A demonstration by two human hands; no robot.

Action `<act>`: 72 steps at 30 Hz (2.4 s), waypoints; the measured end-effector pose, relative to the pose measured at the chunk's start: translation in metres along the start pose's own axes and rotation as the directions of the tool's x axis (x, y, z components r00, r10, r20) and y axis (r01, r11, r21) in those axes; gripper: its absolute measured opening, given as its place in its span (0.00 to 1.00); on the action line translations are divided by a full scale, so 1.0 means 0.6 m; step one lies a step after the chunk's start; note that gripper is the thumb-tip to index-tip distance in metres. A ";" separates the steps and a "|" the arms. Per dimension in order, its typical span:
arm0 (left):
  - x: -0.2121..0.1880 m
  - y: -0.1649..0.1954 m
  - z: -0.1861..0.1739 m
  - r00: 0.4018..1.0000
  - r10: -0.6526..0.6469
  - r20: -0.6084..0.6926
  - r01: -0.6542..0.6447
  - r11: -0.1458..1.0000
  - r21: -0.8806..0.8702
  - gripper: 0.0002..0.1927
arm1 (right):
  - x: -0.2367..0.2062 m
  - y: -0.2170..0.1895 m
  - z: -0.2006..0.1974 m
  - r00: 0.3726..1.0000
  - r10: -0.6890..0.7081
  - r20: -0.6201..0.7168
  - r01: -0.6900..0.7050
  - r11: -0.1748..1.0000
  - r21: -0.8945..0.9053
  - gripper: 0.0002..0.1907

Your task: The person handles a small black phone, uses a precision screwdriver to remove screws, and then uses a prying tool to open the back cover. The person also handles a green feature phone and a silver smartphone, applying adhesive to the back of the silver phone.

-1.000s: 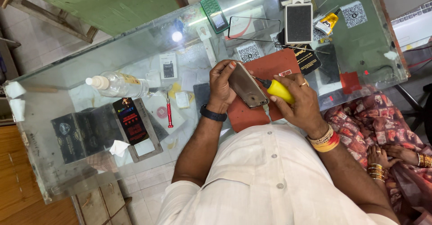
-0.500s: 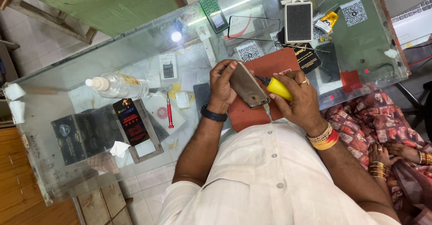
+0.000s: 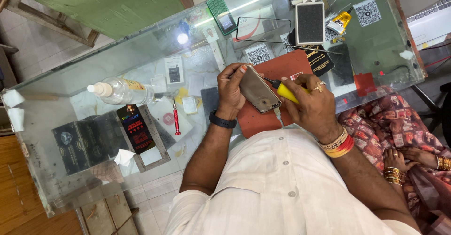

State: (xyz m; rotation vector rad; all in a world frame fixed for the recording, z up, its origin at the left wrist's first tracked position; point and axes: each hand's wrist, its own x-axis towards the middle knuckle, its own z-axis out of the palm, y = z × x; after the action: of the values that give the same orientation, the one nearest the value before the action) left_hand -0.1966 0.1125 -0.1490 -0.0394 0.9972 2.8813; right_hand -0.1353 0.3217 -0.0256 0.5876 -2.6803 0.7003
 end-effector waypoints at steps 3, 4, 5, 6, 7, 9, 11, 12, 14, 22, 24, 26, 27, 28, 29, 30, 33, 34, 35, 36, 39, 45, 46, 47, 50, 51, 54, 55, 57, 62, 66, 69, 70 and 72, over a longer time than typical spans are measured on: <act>0.001 -0.003 0.000 1.000 0.002 0.004 -0.002 1.000 0.008 0.06 | 0.007 -0.002 -0.004 1.000 -0.010 0.000 0.010 1.000 -0.012 0.26; 0.002 -0.004 0.000 1.000 0.005 0.000 -0.005 1.000 0.003 0.06 | 0.009 -0.002 -0.005 1.000 -0.024 0.000 0.024 0.999 -0.028 0.25; 0.002 -0.004 0.000 1.000 0.007 -0.003 -0.007 1.000 -0.002 0.06 | 0.011 -0.003 -0.006 0.999 -0.037 -0.001 0.036 0.998 -0.044 0.25; 0.002 -0.004 -0.001 1.000 0.009 -0.001 -0.009 1.000 0.002 0.06 | 0.012 -0.003 -0.007 0.999 -0.048 -0.002 0.047 0.997 -0.060 0.25; 0.002 -0.003 -0.002 1.000 0.010 0.001 -0.010 1.000 0.006 0.06 | 0.014 -0.003 -0.008 0.999 -0.052 -0.001 0.052 0.997 -0.065 0.26; 0.002 -0.002 -0.002 1.000 0.014 0.004 -0.014 1.000 0.004 0.06 | 0.016 -0.004 -0.010 0.998 -0.061 0.003 0.061 0.995 -0.075 0.26; 0.002 -0.001 -0.002 1.000 0.024 0.003 -0.024 1.000 0.000 0.06 | 0.015 -0.005 -0.012 0.998 -0.068 -0.001 0.068 0.996 -0.057 0.26; 0.001 0.000 -0.002 1.000 0.022 0.006 -0.022 1.000 0.006 0.06 | 0.015 -0.005 -0.013 0.997 -0.071 -0.001 0.071 0.996 -0.047 0.26; 0.000 0.001 -0.001 1.000 0.016 0.011 -0.016 1.000 0.019 0.06 | 0.011 -0.007 -0.018 0.997 -0.073 0.009 0.074 0.996 -0.053 0.26; 0.001 -0.002 -0.004 0.999 0.034 0.003 -0.035 0.999 0.042 0.07 | -0.008 -0.008 -0.031 0.996 -0.066 0.059 0.072 0.992 -0.106 0.28; 0.000 -0.004 -0.006 0.999 0.036 0.003 -0.036 0.999 0.040 0.07 | -0.013 -0.006 -0.033 0.996 -0.068 0.064 0.076 0.990 -0.117 0.29; -0.001 -0.005 -0.009 1.000 0.030 -0.006 -0.030 0.999 0.036 0.06 | -0.017 -0.004 -0.034 0.995 -0.084 0.062 0.090 0.991 -0.102 0.29; -0.001 -0.006 -0.009 0.999 0.039 0.000 -0.039 0.998 0.041 0.06 | -0.019 -0.002 -0.035 0.994 -0.093 0.060 0.098 0.991 -0.095 0.30; -0.001 -0.006 -0.011 0.999 0.048 0.004 -0.049 0.998 0.047 0.06 | -0.021 -0.002 -0.035 0.994 -0.093 0.064 0.099 0.990 -0.098 0.30; 0.000 -0.006 -0.011 0.998 0.058 0.010 -0.059 0.997 0.053 0.06 | -0.023 -0.001 -0.036 0.993 -0.095 0.068 0.101 0.990 -0.100 0.29; -0.001 -0.007 -0.011 0.998 0.055 -0.003 -0.055 0.997 0.054 0.06 | -0.025 -0.001 -0.037 0.993 -0.095 0.072 0.102 0.989 -0.102 0.29; -0.001 -0.006 -0.008 0.999 0.050 -0.022 -0.048 0.997 0.058 0.05 | -0.032 -0.001 -0.042 0.993 -0.076 0.087 0.087 0.989 -0.121 0.28; -0.001 -0.005 -0.007 0.999 0.050 -0.021 -0.048 0.997 0.060 0.05 | -0.034 -0.001 -0.043 0.993 -0.079 0.085 0.090 0.988 -0.127 0.28; -0.002 -0.004 -0.006 0.999 0.049 -0.018 -0.048 0.997 0.062 0.05 | -0.036 -0.001 -0.043 0.993 -0.082 0.083 0.093 0.987 -0.132 0.27; -0.002 -0.004 -0.005 0.998 0.053 -0.019 -0.052 0.997 0.065 0.05 | -0.037 -0.001 -0.044 0.993 -0.084 0.081 0.095 0.986 -0.137 0.27; -0.003 -0.004 -0.003 0.998 0.063 -0.026 -0.061 0.996 0.069 0.05 | -0.041 -0.002 -0.047 0.993 -0.074 0.090 0.085 0.988 -0.132 0.26; -0.001 -0.009 -0.010 0.996 0.074 -0.043 -0.070 0.994 0.081 0.05 | -0.047 -0.003 -0.052 0.994 -0.074 0.076 0.083 0.989 -0.121 0.23; -0.001 -0.010 -0.011 0.995 0.081 -0.050 -0.076 0.993 0.086 0.06 | -0.048 -0.003 -0.053 0.994 -0.074 0.077 0.083 0.989 -0.121 0.23; 0.000 -0.011 -0.012 0.995 0.087 -0.057 -0.082 0.992 0.092 0.06 | -0.049 -0.002 -0.053 0.994 -0.075 0.078 0.084 0.989 -0.121 0.23; 0.000 -0.014 -0.014 0.994 0.093 -0.063 -0.088 0.992 0.089 0.06 | -0.051 -0.001 -0.056 0.993 -0.072 0.097 0.085 0.987 -0.138 0.22; 0.000 -0.014 -0.015 0.994 0.089 -0.062 -0.083 0.993 0.087 0.06 | -0.052 -0.001 -0.056 0.992 -0.072 0.107 0.087 0.986 -0.146 0.22; 0.000 -0.014 -0.015 0.995 0.083 -0.060 -0.077 0.993 0.089 0.06 | -0.057 0.000 -0.058 0.992 -0.072 0.100 0.087 0.984 -0.154 0.21; 0.000 -0.014 -0.015 0.995 0.086 -0.058 -0.081 0.992 0.094 0.06 | -0.058 0.000 -0.059 0.992 -0.068 0.104 0.084 0.984 -0.159 0.20; 0.000 -0.015 -0.015 0.993 0.094 -0.066 -0.087 0.991 0.099 0.06 | -0.062 0.000 -0.060 0.992 -0.059 0.114 0.078 0.982 -0.170 0.20; 0.000 -0.018 -0.018 0.990 0.109 -0.091 -0.099 0.989 0.108 0.06 | -0.070 0.003 -0.063 0.992 -0.053 0.114 0.069 0.987 -0.147 0.19; 0.001 -0.019 -0.020 0.988 0.104 -0.116 -0.091 0.990 0.108 0.06 | -0.076 0.005 -0.065 0.990 -0.036 0.136 0.056 0.988 -0.146 0.19; 0.000 -0.019 -0.022 0.987 0.103 -0.126 -0.090 0.990 0.108 0.06 | -0.082 0.005 -0.064 0.991 -0.031 0.128 0.050 0.987 -0.151 0.19; 0.000 -0.019 -0.022 0.986 0.103 -0.128 -0.089 0.990 0.109 0.06 | -0.084 0.005 -0.064 0.991 -0.021 0.128 0.040 0.988 -0.148 0.19; 0.000 -0.020 -0.023 0.985 0.110 -0.130 -0.096 0.990 0.107 0.06 | -0.088 0.006 -0.064 0.992 -0.003 0.129 0.022 0.989 -0.145 0.18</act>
State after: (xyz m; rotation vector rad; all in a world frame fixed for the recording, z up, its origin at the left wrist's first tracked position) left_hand -0.1953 0.1135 -0.1675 -0.1840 1.2004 2.9504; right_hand -0.0840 0.3608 -0.0153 0.6294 -2.8135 0.4720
